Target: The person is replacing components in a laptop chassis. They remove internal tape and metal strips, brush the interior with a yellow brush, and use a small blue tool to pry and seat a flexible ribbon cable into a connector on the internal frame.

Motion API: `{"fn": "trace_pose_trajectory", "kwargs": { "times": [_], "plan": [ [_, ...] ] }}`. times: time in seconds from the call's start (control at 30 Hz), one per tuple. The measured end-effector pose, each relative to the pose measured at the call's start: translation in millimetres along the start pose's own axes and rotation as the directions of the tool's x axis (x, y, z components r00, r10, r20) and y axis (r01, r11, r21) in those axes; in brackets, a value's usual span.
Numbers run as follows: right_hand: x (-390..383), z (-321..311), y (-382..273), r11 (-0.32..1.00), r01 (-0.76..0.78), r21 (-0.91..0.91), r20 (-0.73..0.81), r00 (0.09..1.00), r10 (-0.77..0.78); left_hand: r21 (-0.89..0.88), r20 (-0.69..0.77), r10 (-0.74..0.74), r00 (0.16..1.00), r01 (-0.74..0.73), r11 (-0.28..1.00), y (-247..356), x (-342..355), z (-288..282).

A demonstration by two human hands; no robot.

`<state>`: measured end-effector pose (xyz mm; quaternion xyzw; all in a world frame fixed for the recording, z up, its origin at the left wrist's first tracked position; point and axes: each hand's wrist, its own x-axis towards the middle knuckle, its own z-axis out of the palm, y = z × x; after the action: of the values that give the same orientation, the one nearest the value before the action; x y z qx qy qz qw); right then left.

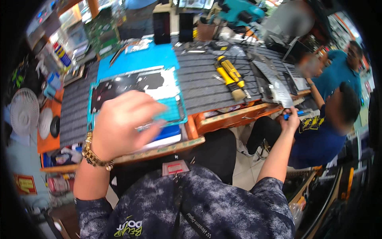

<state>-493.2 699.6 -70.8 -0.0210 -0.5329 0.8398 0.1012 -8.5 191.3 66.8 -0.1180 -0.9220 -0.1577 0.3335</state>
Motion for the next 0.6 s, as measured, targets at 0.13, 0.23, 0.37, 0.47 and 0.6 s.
{"fn": "trace_pose_trajectory", "kwargs": {
  "times": [0.13,0.23,0.37,0.47,0.6],
  "plan": [
    [22.9,-7.2,-2.1,0.996,-0.035,0.083,0.011,0.999,0.035,-0.101,0.211,0.233,0.949,-0.216,0.971,69.5,19.6,-10.7],
    [38.4,-15.0,-6.0,0.996,-0.024,0.083,0.053,0.998,0.02,-0.124,0.138,0.291,0.947,-0.275,0.953,115.6,36.3,-9.6],
    [55.0,-18.7,-13.5,0.996,-0.016,0.093,0.064,0.998,0.01,-0.228,-0.083,0.186,0.979,-0.2,0.953,143.2,37.7,-2.3],
    [58.9,-14.0,-15.6,0.997,0.015,0.076,0.081,0.996,-0.021,-0.267,-0.077,0.205,0.976,-0.218,0.939,133.5,44.6,-9.8],
    [55.9,1.7,-7.6,1.0,0.005,0.01,0.081,0.997,-0.006,0.152,-0.214,0.321,0.923,-0.293,0.944,139.7,42.6,4.3]
  ]
}}
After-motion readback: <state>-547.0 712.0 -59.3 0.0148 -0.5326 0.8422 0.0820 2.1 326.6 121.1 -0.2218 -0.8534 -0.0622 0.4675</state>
